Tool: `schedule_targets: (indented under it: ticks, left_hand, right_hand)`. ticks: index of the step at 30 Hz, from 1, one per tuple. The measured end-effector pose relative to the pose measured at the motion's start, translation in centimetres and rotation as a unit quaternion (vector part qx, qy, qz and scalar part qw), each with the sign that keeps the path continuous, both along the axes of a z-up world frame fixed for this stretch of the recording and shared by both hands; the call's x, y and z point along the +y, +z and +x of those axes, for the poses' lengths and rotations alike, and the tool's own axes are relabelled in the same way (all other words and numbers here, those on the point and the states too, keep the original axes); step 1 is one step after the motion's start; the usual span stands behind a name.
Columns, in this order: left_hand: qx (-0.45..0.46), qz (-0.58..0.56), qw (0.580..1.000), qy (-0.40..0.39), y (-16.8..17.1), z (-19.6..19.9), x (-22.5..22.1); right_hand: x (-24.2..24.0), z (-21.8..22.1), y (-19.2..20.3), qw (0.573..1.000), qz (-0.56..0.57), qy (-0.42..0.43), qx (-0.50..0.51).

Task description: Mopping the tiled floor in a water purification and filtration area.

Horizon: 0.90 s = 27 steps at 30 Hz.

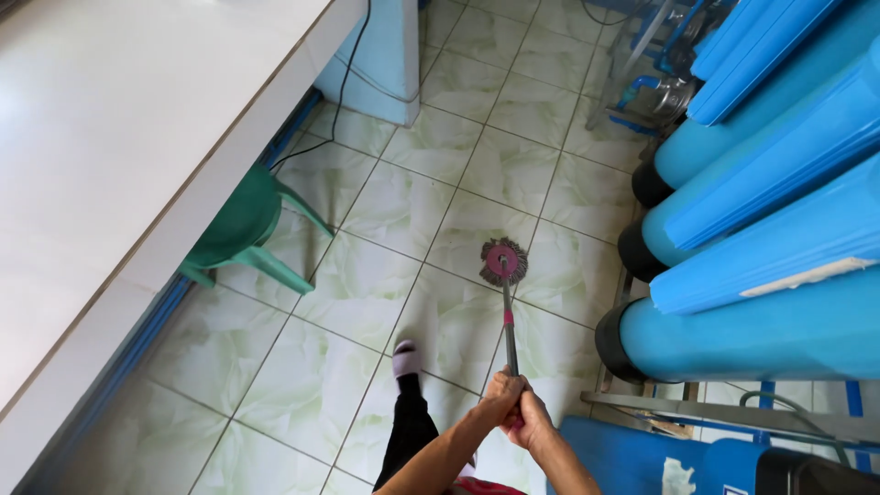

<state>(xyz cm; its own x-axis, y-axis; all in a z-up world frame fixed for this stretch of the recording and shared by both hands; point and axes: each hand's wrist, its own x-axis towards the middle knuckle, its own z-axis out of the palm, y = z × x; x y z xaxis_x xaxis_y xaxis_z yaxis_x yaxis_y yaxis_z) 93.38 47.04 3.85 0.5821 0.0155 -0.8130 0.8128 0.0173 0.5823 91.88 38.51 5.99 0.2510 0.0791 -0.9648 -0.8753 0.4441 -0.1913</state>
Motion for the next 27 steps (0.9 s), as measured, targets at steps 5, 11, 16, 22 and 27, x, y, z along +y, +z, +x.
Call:
schedule_targets:
  ticks: [5,11,16,22,27]
  left_hand:
    - [0.05,-0.008,0.999,-0.003,-2.0,5.3,2.2]
    - [-0.04,0.039,0.997,-0.059,-4.0,14.5,6.8]
    - [-0.053,0.077,0.989,-0.117,-4.7,20.2,9.7]
    - [0.031,-0.005,0.996,-0.082,1.7,26.8,13.2]
    - [0.021,-0.012,0.998,-0.064,-0.4,31.7,12.9]
  right_hand:
    - [2.4,5.3,-0.8,0.999,0.025,-0.015,-0.013]
    - [7.2,14.0,-0.6,0.999,0.008,-0.032,0.011]
    - [10.6,19.0,-0.8,0.996,0.054,-0.069,-0.013]
    - [12.7,25.1,-1.7,0.994,0.06,-0.092,0.002]
    - [13.1,30.5,-0.3,0.996,0.025,-0.083,-0.008]
